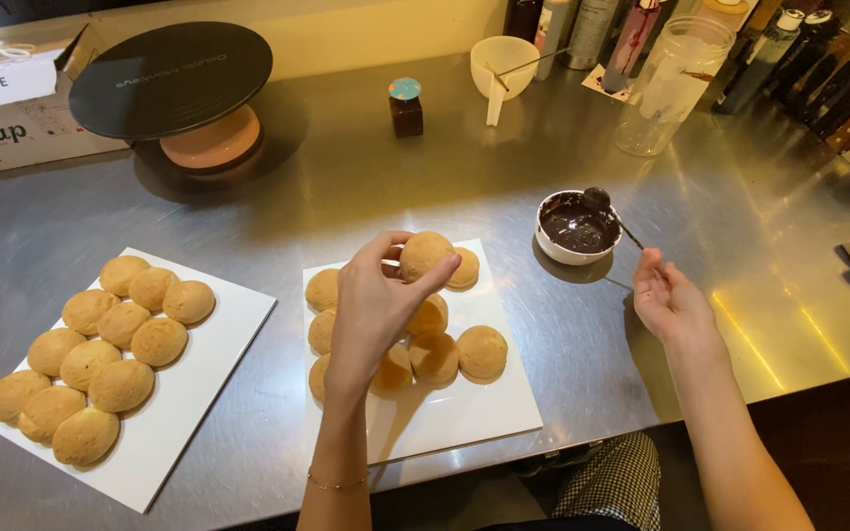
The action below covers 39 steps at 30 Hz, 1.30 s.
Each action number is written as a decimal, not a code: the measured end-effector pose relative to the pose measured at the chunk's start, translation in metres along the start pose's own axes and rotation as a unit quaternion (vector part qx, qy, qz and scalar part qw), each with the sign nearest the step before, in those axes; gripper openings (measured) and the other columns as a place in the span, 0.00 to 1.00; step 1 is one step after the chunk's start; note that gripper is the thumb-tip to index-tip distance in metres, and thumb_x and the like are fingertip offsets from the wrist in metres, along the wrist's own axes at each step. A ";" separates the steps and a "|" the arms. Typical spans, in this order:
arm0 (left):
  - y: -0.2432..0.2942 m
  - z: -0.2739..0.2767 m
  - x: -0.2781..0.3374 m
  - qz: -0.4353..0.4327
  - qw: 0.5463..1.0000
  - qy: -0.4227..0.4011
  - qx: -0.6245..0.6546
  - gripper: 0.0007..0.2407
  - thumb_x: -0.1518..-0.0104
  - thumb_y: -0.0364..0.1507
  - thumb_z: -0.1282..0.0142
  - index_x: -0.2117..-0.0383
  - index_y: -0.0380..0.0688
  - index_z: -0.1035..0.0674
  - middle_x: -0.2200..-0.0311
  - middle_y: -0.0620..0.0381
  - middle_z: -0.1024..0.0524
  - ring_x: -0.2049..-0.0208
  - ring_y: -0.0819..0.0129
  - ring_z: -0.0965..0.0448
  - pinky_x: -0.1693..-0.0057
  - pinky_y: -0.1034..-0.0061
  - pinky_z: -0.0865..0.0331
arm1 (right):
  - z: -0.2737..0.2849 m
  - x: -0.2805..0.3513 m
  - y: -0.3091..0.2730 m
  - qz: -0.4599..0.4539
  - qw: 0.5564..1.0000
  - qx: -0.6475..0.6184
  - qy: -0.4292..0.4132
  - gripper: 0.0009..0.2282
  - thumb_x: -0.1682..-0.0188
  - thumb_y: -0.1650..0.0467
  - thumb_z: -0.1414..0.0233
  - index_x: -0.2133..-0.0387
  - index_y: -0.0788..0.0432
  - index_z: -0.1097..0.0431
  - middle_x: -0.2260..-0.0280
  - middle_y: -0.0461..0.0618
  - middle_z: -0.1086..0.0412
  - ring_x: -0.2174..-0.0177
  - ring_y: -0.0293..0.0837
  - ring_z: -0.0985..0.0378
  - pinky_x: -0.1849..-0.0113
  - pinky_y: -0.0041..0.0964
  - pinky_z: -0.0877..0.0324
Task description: Filling cream puffs with chocolate sauce using a spoon and arranging them on a tray
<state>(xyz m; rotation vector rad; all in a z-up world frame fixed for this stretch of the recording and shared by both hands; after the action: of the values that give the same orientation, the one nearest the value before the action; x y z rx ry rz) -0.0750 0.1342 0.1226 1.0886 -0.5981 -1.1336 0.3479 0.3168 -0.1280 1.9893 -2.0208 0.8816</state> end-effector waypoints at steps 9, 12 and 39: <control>-0.016 0.008 0.000 -0.022 0.999 0.030 0.016 0.22 0.58 0.45 0.27 0.61 0.44 0.17 0.64 0.41 0.19 0.66 0.51 0.14 0.59 0.67 0.20 | -0.086 0.223 0.094 0.393 0.669 0.532 -0.340 0.19 0.37 0.65 0.63 0.67 0.67 0.29 0.74 0.62 0.25 0.77 0.50 0.18 0.71 0.38 0.21; -0.019 0.003 0.000 -0.021 0.999 0.026 0.014 0.24 0.58 0.46 0.26 0.61 0.43 0.16 0.64 0.41 0.19 0.67 0.52 0.14 0.60 0.68 0.20 | -0.082 0.237 0.113 0.449 0.550 0.584 -0.393 0.15 0.41 0.68 0.59 0.68 0.60 0.24 0.75 0.51 0.21 0.77 0.43 0.16 0.68 0.34 0.21; -0.012 -0.018 0.007 -0.016 1.000 -0.001 0.005 0.25 0.59 0.45 0.28 0.62 0.40 0.22 0.63 0.41 0.20 0.63 0.46 0.15 0.58 0.58 0.22 | -0.087 0.242 0.113 0.473 0.530 0.576 -0.404 0.15 0.38 0.70 0.62 0.66 0.59 0.26 0.73 0.48 0.21 0.75 0.43 0.14 0.65 0.35 0.23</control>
<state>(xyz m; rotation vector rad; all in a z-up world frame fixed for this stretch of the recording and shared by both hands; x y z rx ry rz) -0.0623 0.1346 0.1037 1.1082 -0.5913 -1.1604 0.1933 0.1478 0.0335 1.4873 -3.9733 2.3427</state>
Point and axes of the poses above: each hand's wrist, its own x-axis away from the middle knuckle, its own z-axis out of the back of the hand, y = z × x, the point moved 8 cm from there along -x, towards the middle knuckle
